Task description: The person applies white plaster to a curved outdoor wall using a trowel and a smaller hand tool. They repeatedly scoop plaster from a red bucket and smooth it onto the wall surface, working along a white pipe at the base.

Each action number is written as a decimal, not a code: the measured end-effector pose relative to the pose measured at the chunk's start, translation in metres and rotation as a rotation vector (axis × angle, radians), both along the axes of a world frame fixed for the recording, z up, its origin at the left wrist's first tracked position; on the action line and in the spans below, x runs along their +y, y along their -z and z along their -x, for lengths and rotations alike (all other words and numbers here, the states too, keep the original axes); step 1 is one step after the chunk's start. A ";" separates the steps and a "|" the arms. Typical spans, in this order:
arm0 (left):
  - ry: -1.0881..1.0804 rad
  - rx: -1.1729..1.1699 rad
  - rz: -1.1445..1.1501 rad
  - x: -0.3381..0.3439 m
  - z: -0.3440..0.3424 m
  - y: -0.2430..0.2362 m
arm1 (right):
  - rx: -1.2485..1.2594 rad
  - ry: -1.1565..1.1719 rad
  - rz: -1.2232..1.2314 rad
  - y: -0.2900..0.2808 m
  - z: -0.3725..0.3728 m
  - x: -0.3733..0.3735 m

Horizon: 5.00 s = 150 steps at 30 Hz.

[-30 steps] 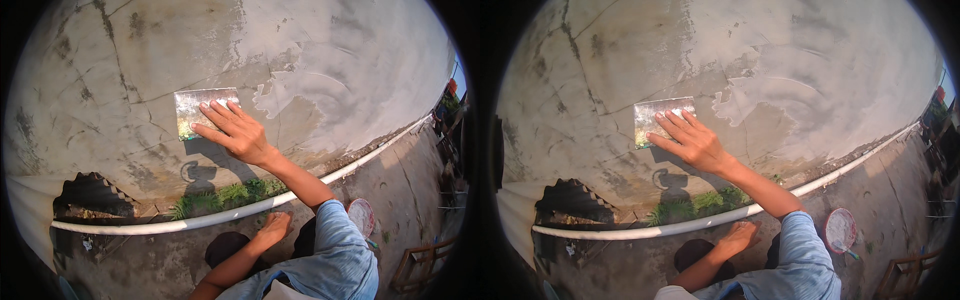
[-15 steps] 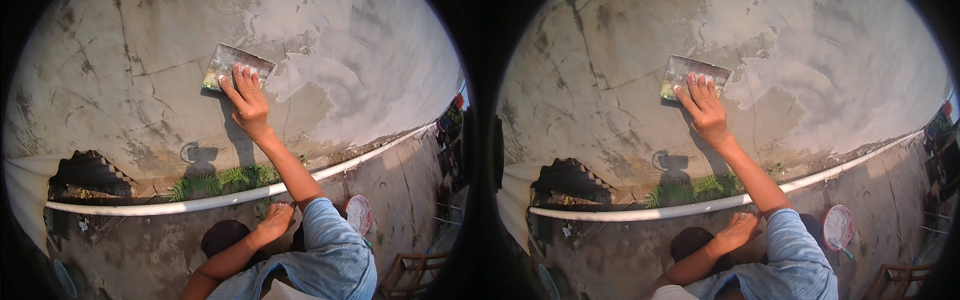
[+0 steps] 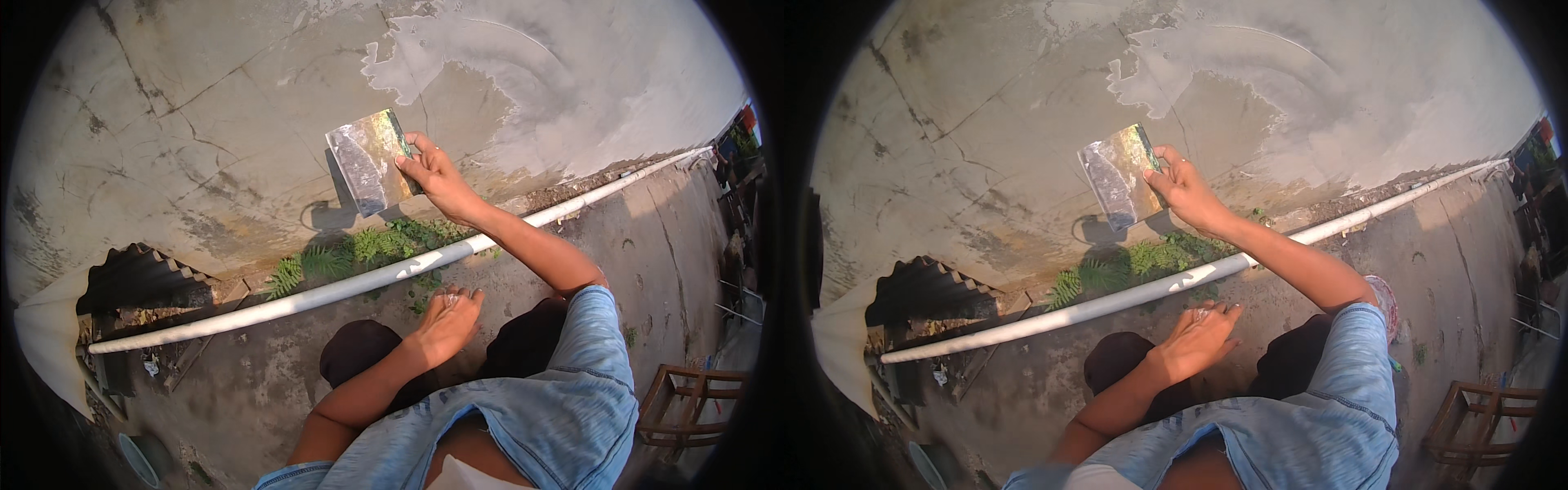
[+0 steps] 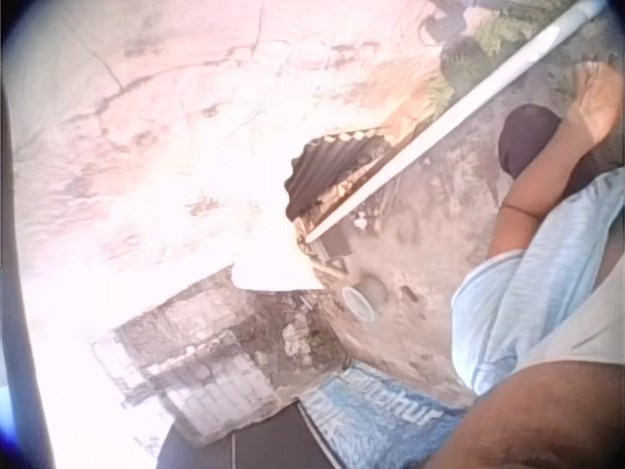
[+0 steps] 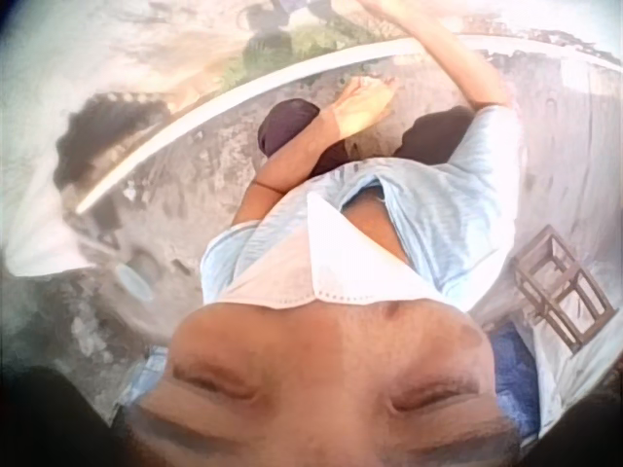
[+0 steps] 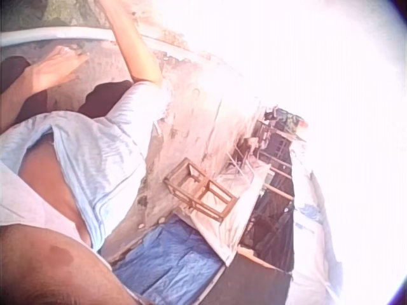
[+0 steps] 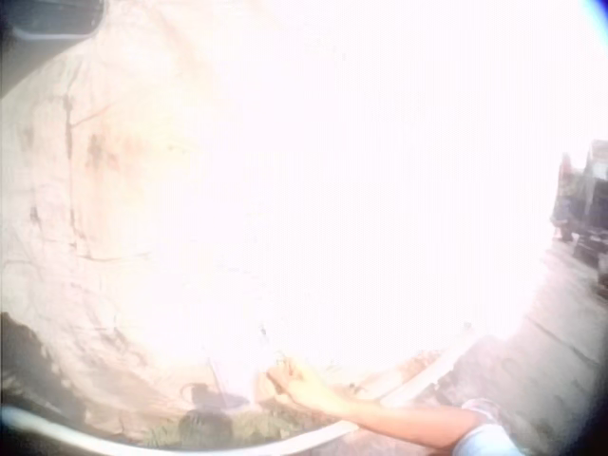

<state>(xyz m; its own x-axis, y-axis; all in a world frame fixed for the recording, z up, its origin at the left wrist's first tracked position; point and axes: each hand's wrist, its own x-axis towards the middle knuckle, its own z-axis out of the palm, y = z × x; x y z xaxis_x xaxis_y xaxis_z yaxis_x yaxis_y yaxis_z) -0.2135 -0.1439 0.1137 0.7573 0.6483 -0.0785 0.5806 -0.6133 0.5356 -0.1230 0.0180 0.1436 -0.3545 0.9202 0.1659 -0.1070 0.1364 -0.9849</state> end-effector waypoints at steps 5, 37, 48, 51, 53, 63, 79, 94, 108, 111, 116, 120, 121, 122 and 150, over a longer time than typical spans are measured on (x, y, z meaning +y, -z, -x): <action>0.070 -0.014 -0.085 -0.004 -0.021 -0.012 | 0.122 0.088 0.337 0.022 -0.083 -0.029; -0.463 -0.662 0.685 -0.048 -0.345 0.253 | 0.954 0.593 0.820 0.259 -0.361 -0.242; -0.691 -0.814 0.804 0.008 -0.323 0.244 | -0.888 1.088 0.115 0.211 -0.463 -0.323; -0.781 -0.966 0.970 0.021 -0.324 0.236 | -1.460 1.179 0.262 0.221 -0.509 -0.364; -0.827 -0.985 1.069 0.025 -0.323 0.240 | -1.507 1.034 0.531 0.229 -0.520 -0.389; -0.731 -1.082 1.697 0.023 -0.320 0.252 | -1.364 0.802 0.785 0.247 -0.513 -0.392; -0.438 -0.982 1.994 -0.010 -0.349 0.287 | -1.324 1.031 0.546 0.198 -0.496 -0.394; -0.389 -0.852 1.944 -0.003 -0.360 0.278 | -1.314 0.965 0.414 0.263 -0.484 -0.378; -0.272 -0.902 2.047 -0.017 -0.387 0.253 | -1.179 1.003 0.306 0.275 -0.473 -0.374; -0.251 -0.961 2.080 -0.017 -0.390 0.252 | -1.093 1.000 0.309 0.266 -0.456 -0.366; -0.200 -0.909 2.021 -0.018 -0.399 0.248 | -0.836 1.179 0.488 0.244 -0.480 -0.370; -0.191 -0.872 1.902 -0.018 -0.398 0.254 | -1.006 1.300 0.487 0.257 -0.497 -0.376; -0.184 -0.861 1.867 -0.019 -0.396 0.257 | -1.072 1.309 0.481 0.262 -0.501 -0.377; -0.179 -0.857 1.863 -0.017 -0.394 0.259 | -1.136 1.322 0.463 0.266 -0.502 -0.375; -0.085 -0.862 1.891 -0.011 -0.412 0.260 | -0.804 1.347 0.350 0.295 -0.486 -0.336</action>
